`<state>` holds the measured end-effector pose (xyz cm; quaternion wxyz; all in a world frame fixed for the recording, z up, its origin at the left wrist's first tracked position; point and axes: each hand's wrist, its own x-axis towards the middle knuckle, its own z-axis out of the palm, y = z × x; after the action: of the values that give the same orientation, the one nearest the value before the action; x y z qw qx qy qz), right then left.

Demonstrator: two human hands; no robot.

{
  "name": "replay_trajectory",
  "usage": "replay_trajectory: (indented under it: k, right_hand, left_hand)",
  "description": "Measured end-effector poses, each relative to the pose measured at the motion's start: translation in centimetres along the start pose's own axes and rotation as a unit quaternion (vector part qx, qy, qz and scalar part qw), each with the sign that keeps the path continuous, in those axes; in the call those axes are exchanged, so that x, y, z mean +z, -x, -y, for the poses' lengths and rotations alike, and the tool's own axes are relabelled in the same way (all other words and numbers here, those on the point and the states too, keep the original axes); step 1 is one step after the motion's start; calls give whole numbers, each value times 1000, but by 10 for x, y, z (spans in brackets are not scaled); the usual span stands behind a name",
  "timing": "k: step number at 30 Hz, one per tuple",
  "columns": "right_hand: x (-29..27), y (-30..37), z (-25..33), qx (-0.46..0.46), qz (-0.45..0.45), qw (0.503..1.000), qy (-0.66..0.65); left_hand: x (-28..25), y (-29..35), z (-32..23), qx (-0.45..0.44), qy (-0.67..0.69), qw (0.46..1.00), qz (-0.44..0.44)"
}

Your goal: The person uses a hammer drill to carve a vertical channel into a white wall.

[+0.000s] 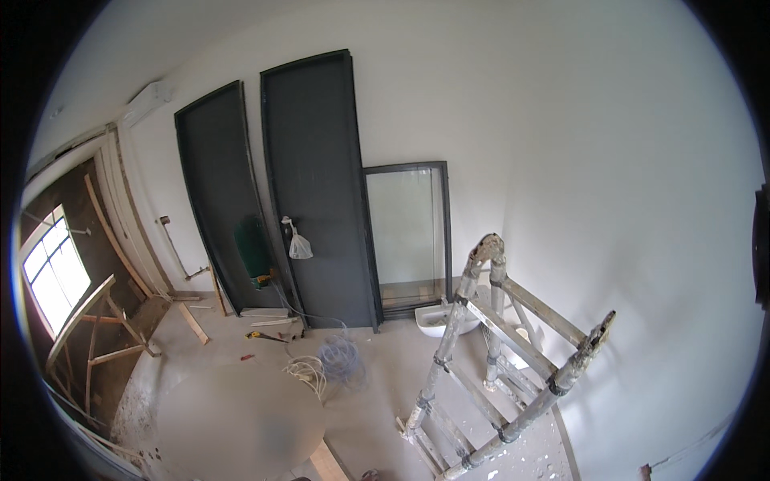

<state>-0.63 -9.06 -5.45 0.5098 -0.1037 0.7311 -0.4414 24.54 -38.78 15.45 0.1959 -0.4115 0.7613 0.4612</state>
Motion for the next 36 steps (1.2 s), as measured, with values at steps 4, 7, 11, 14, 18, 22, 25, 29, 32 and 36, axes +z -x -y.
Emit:
replay_trajectory:
  k: [4, 7, 11, 14, 18, 22, 25, 29, 32, 36]
  right_hand:
    - [-1, 0, -51, -62, -10, 998, 14]
    - [-12, -4, -87, -109, -100, 988, 54]
    - [18, 28, -82, -73, -47, 996, -13]
    - [-10, 33, -103, -194, -84, 966, 146]
    - [-3, 47, -79, -205, -33, 975, 75]
    - [12, 69, -27, 151, 27, 988, 13]
    - [-1, 53, -9, 168, 10, 985, 34]
    - [7, 26, 16, 133, 42, 989, 48]
    - [29, 14, 42, 100, 74, 990, 61]
    - [36, -3, 55, 82, 83, 992, 42]
  left_hand:
    - [18, 9, 9, -8, -15, 1000, 22]
    - [29, 6, -5, 16, -40, 998, 49]
    - [41, 37, 12, -20, -30, 999, 41]
    - [57, 22, -3, 10, -20, 998, 55]
    - [56, 41, 13, -16, 3, 1000, 21]
    - [64, 68, 30, -72, 17, 997, -10]
    - [65, 71, 20, -90, 36, 995, -9]
    - [74, 75, 16, -100, 56, 993, -8]
    - [74, 83, 20, -128, 56, 990, -14]
    - [79, 86, 10, -132, 62, 989, -25]
